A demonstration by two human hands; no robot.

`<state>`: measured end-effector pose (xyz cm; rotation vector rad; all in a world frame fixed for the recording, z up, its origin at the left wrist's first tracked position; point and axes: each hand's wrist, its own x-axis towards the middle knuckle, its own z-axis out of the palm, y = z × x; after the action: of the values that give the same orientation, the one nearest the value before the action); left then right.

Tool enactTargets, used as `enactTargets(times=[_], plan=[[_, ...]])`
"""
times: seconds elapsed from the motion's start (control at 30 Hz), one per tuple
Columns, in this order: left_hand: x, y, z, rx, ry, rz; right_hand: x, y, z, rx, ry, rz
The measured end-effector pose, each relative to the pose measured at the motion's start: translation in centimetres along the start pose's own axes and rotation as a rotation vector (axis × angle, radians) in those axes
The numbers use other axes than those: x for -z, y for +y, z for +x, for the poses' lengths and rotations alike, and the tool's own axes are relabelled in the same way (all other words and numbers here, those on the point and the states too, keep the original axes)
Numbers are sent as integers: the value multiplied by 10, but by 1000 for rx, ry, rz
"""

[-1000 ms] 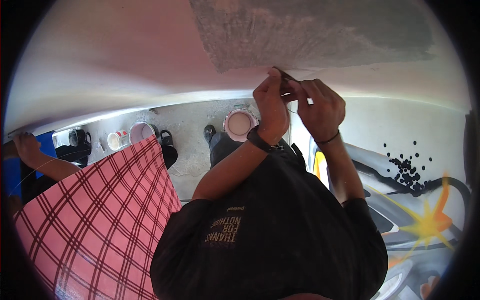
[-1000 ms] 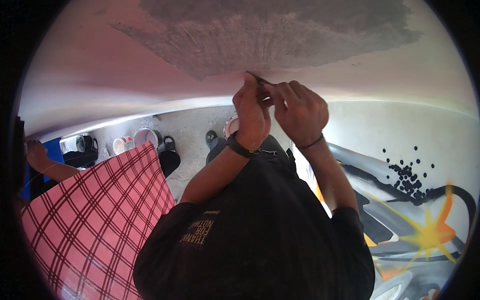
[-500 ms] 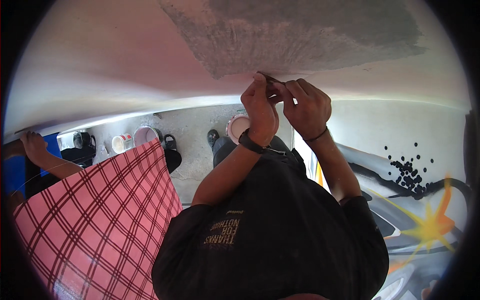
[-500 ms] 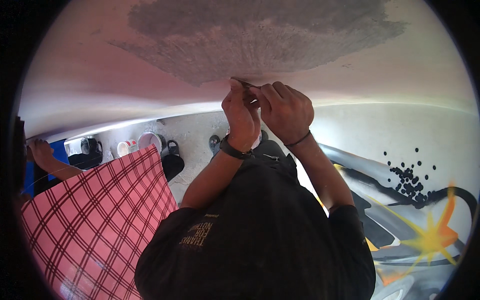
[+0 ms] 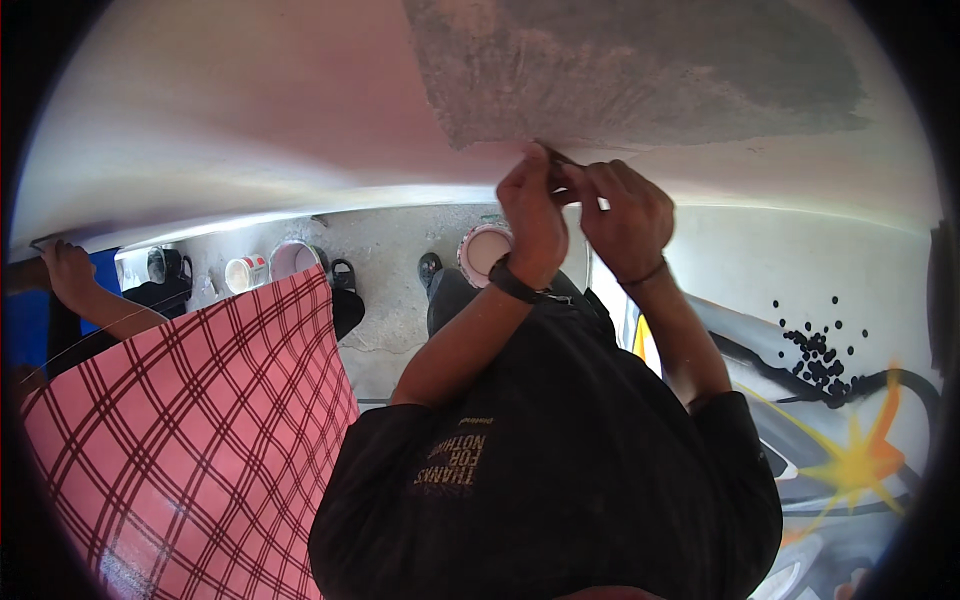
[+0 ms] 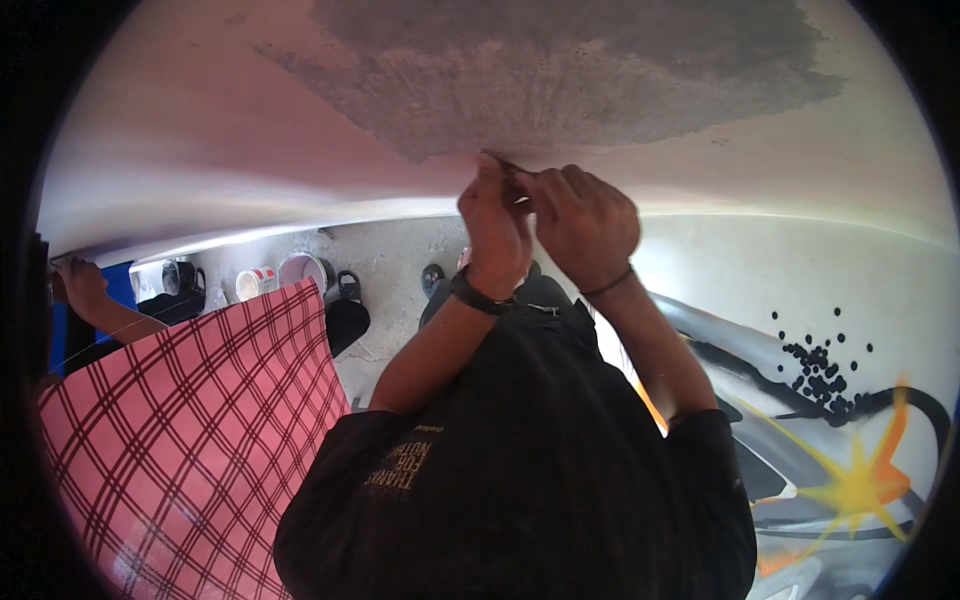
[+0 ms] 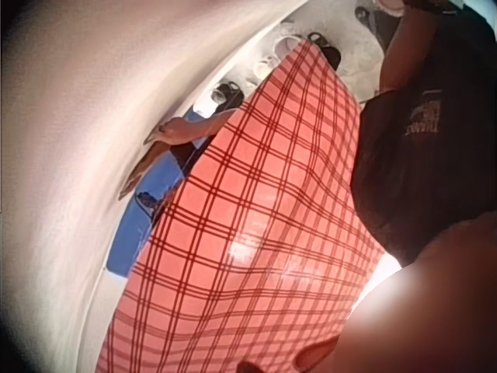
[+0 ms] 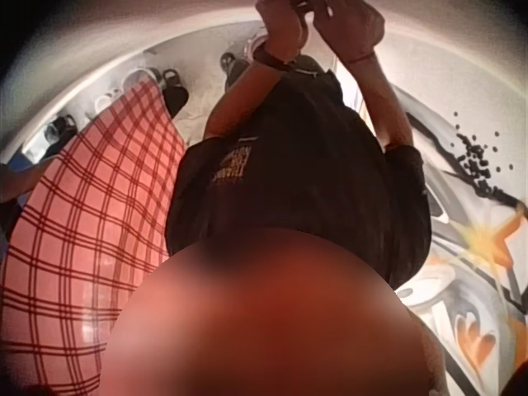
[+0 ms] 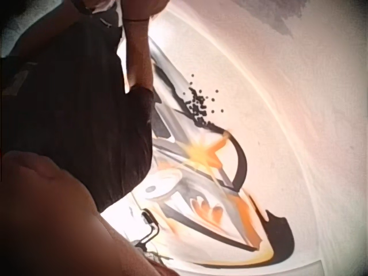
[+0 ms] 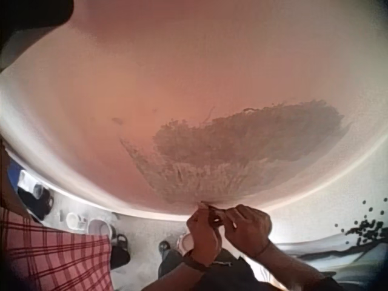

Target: Scraping and patching a ceiling using a putty knife.

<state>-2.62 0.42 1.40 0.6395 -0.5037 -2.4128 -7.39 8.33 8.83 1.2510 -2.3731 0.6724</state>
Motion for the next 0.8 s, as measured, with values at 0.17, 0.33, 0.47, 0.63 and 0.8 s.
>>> enactTargets(times=[0.17, 0.33, 0.47, 0.63, 0.8], plan=[[-11, -2, -9, 41, -12, 38, 12, 3, -8, -72, -43, -6], [-10, -6, -8, -5, 26, 29, 0, 4, -12, -58, -24, 16], [-17, -20, -15, 25, 10, 26, 20, 22, -17, -24, -6, -28], [-22, -30, -11, 31, -37, 41, 13, 26, -27, -113, 38, -44], [-38, -47, -21, 65, -67, 7, 41, 43, -26, -62, 29, -83]])
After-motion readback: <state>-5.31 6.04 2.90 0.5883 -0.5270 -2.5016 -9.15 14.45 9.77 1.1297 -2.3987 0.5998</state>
